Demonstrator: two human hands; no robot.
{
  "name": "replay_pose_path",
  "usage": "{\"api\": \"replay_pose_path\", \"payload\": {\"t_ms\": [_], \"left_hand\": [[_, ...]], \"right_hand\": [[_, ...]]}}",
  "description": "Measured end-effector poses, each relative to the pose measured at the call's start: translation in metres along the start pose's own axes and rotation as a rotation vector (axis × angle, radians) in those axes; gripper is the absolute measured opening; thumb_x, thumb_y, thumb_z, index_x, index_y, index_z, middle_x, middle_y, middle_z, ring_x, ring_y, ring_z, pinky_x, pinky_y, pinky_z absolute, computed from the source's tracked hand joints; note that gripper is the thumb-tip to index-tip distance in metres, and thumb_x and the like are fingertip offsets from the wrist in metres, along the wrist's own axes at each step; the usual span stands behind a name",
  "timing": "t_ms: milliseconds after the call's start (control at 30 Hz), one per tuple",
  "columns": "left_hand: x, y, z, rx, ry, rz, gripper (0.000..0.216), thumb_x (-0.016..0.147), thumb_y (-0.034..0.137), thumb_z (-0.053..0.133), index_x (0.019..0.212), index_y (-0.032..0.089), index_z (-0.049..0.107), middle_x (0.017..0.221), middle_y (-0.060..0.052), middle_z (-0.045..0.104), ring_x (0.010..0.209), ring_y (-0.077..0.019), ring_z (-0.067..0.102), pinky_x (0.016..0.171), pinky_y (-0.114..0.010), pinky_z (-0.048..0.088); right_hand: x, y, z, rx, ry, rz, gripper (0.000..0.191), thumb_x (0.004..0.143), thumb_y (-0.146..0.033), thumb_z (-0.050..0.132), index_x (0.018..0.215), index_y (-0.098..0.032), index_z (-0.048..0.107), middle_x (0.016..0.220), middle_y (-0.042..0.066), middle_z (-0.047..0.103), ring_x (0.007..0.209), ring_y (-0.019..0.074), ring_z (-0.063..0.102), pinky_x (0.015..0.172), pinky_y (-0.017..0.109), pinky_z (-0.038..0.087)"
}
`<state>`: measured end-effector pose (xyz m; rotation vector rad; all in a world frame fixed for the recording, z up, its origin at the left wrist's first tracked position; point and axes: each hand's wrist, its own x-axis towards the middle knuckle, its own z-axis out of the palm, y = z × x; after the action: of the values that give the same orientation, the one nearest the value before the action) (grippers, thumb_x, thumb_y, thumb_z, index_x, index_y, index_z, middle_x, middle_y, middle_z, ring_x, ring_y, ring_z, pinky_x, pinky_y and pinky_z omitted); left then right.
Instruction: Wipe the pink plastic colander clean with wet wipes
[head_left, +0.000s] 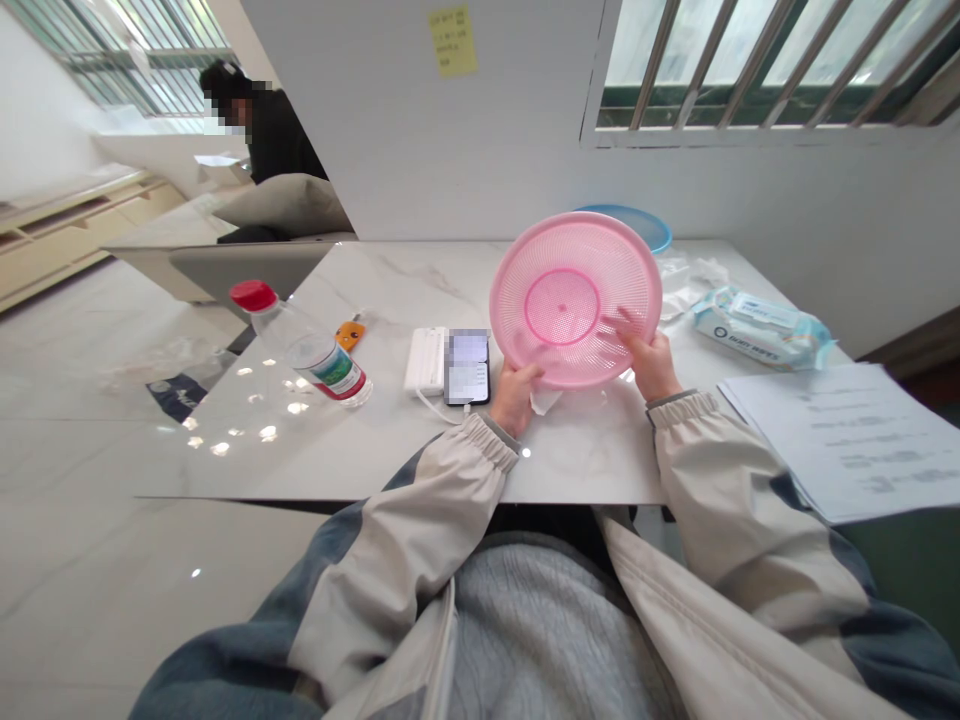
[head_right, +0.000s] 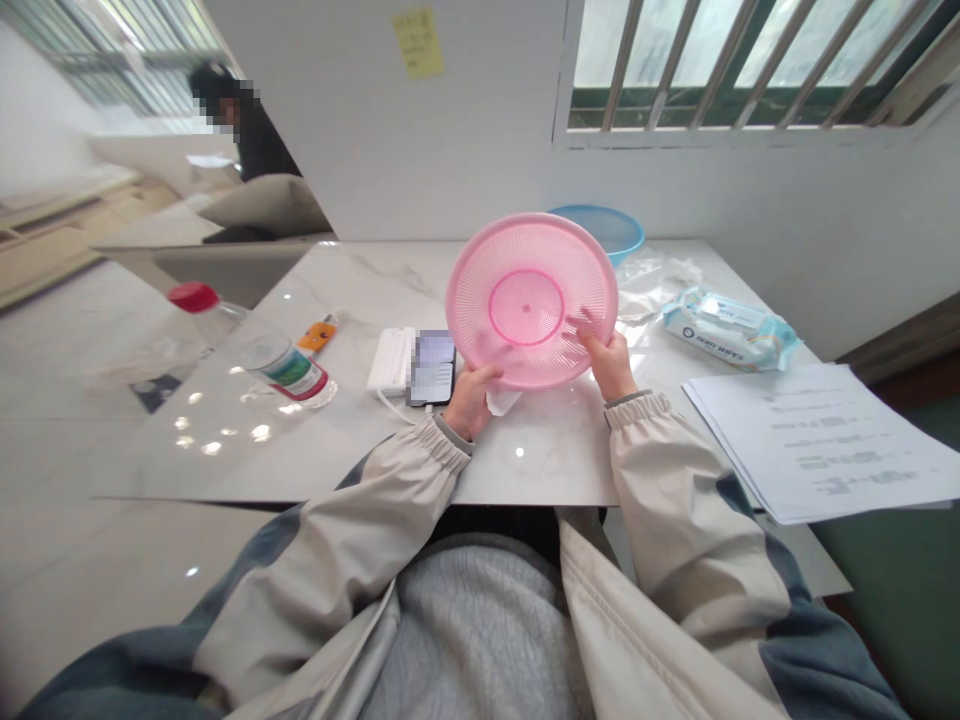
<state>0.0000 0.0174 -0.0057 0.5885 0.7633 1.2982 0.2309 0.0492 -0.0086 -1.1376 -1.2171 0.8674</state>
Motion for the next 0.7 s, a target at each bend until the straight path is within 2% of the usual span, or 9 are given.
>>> {"api": "replay_pose_path", "payload": {"t_ms": [200,400,533,700], "left_hand": [[-0.0021,-0.0006,-0.0006,0.029,-0.009,-0.022,0.051,0.061,0.004,0.073,0.110,0.018,0.073,0.098,-0.005,0.079,0.104,-0.0277,0.072,0.106,-0.046,0.052],[-0.0020,-0.0007,-0.0028,0.048,-0.077,-0.062,0.050,0.059,0.004,0.073,0.107,0.017,0.074,0.101,-0.006,0.079,0.103,-0.0298,0.072,0.104,-0.050,0.053],[-0.0006,-0.0024,-0.0054,0.018,-0.136,-0.118,0.051,0.058,0.005,0.074,0.108,0.015,0.074,0.106,-0.009,0.079,0.108,-0.0330,0.072,0.106,-0.053,0.051],[-0.0003,-0.0041,-0.0066,0.000,-0.181,-0.099,0.048,0.059,0.006,0.077,0.106,0.016,0.076,0.106,-0.009,0.079,0.111,-0.0354,0.071,0.105,-0.053,0.051]], "right_hand": [[-0.0023,-0.0052,0.0009,0.045,0.050,0.053,0.074,0.083,-0.042,0.077,0.151,-0.020,0.060,0.144,0.015,0.070,0.117,0.0325,0.078,0.091,0.046,0.069],[-0.0011,-0.0028,-0.0014,-0.021,0.038,-0.028,0.067,0.089,-0.043,0.069,0.152,-0.021,0.060,0.143,0.013,0.072,0.121,0.0316,0.076,0.095,0.047,0.068],[-0.0002,-0.0020,-0.0018,0.077,0.054,-0.048,0.060,0.087,-0.041,0.073,0.144,-0.022,0.066,0.136,0.012,0.075,0.118,0.0311,0.078,0.095,0.047,0.069],[-0.0015,-0.0069,-0.0008,0.203,0.061,-0.009,0.061,0.082,-0.034,0.079,0.140,-0.022,0.068,0.135,0.011,0.076,0.114,0.0305,0.079,0.091,0.046,0.070]]}}
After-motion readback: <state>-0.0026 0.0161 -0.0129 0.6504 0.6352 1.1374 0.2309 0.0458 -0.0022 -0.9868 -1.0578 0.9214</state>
